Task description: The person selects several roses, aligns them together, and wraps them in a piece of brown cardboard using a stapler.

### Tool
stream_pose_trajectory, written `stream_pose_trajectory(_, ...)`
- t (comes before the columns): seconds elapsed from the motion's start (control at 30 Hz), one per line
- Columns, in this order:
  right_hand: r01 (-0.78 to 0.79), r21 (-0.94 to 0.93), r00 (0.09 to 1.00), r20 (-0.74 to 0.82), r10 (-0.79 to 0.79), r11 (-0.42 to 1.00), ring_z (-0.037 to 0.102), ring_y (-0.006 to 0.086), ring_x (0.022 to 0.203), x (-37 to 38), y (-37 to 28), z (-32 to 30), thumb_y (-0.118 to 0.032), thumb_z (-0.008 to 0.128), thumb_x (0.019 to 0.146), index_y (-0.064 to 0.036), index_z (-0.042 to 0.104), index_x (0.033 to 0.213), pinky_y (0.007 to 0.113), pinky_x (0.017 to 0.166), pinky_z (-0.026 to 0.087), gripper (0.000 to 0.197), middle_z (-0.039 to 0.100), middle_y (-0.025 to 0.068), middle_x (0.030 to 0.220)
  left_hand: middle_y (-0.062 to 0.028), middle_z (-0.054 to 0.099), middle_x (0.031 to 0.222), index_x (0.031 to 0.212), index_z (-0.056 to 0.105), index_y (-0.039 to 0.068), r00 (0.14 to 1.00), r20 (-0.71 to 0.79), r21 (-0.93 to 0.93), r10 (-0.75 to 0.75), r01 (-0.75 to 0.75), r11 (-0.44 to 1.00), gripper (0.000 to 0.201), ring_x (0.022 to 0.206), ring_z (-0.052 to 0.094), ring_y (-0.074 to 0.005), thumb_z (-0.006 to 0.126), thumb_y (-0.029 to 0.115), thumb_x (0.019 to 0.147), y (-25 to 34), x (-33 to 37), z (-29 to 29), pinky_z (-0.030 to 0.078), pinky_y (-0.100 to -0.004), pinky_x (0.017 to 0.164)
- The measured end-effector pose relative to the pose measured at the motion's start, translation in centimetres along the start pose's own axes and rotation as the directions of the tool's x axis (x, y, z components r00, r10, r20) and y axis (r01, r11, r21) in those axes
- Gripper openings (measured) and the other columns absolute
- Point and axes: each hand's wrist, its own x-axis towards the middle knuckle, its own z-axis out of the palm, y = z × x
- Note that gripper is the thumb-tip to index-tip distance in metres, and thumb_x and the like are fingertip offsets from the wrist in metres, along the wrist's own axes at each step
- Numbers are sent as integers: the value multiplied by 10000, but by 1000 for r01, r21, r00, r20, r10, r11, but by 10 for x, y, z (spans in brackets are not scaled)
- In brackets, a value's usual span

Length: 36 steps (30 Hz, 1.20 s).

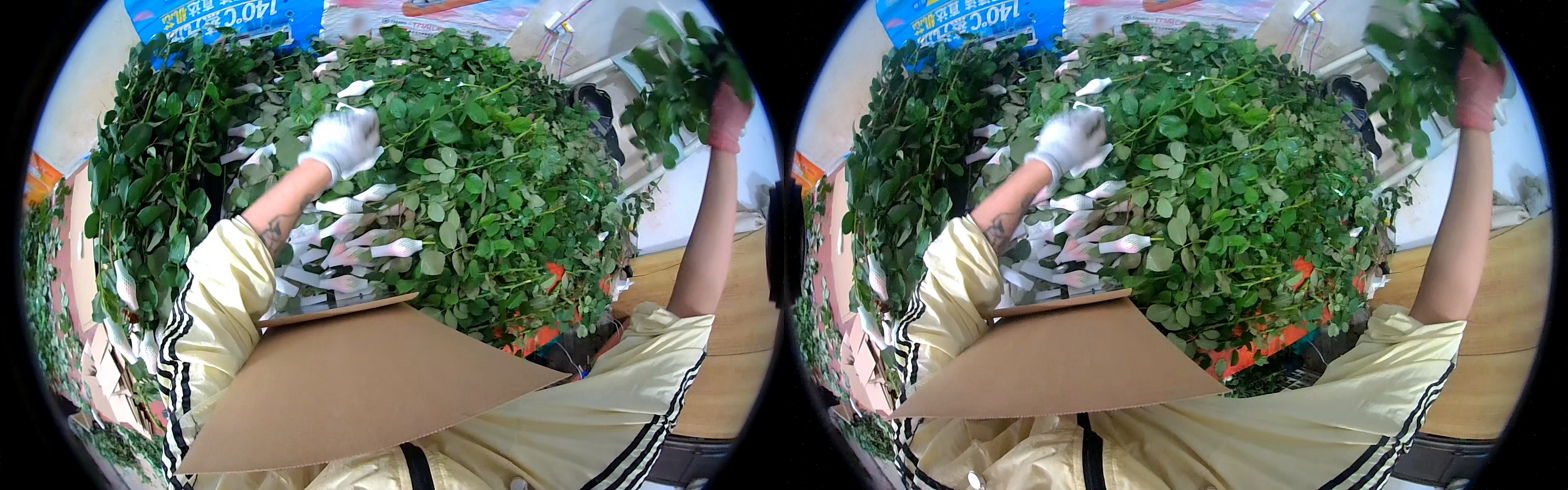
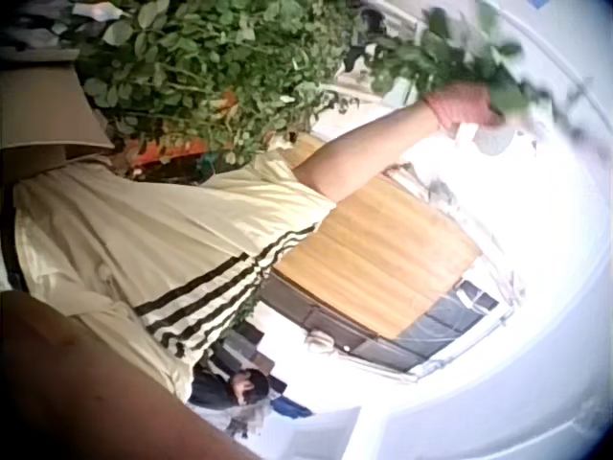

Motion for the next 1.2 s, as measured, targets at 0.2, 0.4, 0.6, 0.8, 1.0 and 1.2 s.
stream_pose_trajectory(0.2, 396, 428, 755, 351, -553, 812, 555, 292, 1033, -95, -197, 6, 5, 621, 636, -155, 511, 1205, 372, 902, 448, 601, 579, 109, 1113, -139, 613, 898, 935, 605, 90, 997, 11, 20, 74, -74, 997, 194, 839, 596, -318, 557, 219, 798, -13, -24, -56, 476, -406, 744)
stream_pose_trajectory(0.4, 381, 399, 600, 579, -552, 834, 545, 269, 1062, -133, -249, 26, -118, 648, 681, -164, 525, 1186, 377, 932, 421, 522, 575, 93, 1144, -171, 614, 874, 1052, 576, 57, 906, 400, -185, 138, -67, 980, 328, 851, 594, -340, 536, 254, 793, -2, -83, 6, 454, -406, 769)
stream_pose_trajectory(0.6, 335, 457, 651, 520, -553, 824, 553, 258, 1050, -144, -263, 49, -125, 645, 683, -169, 517, 1195, 376, 917, 431, 529, 570, 77, 1154, -196, 619, 926, 1090, 521, 48, 911, 390, -237, 133, -40, 971, 405, 903, 593, -340, 565, 253, 744, 11, -59, 23, 456, -403, 795)
stream_pose_trajectory(0.8, 195, 494, 592, 629, -503, 847, 546, 285, 1049, -146, -257, 53, -115, 635, 680, -107, 536, 1166, 370, 930, 430, 496, 569, 100, 1141, -181, 621, 901, 913, 608, 60, 919, 350, -268, 180, -86, 960, 339, 880, 601, -332, 585, 342, 725, 23, -33, -13, 463, -395, 802)
stream_pose_trajectory(1.0, -41, 745, 620, 541, -568, 666, 517, 303, 1084, -181, -283, 68, -106, 611, 689, -55, 468, 1210, 358, 1000, 360, 542, 545, 158, 1148, -42, 613, 968, 1104, 570, 29, 831, 330, -909, 447, 153, 388, 422, 821, 545, -106, 553, 382, 873, 11, -29, -70, 455, -249, 779)
stream_pose_trajectory(1.2, 113, 586, 539, 642, -545, 802, 571, 211, 1038, -183, -272, 73, -95, 596, 701, -78, 512, 1202, 323, 942, 412, 508, 603, 119, 1103, -88, 621, 935, 1091, 584, 53, 897, 301, -922, 324, 186, 341, 557, 827, 601, -163, 504, 550, 850, 14, -53, -56, 488, -314, 763)
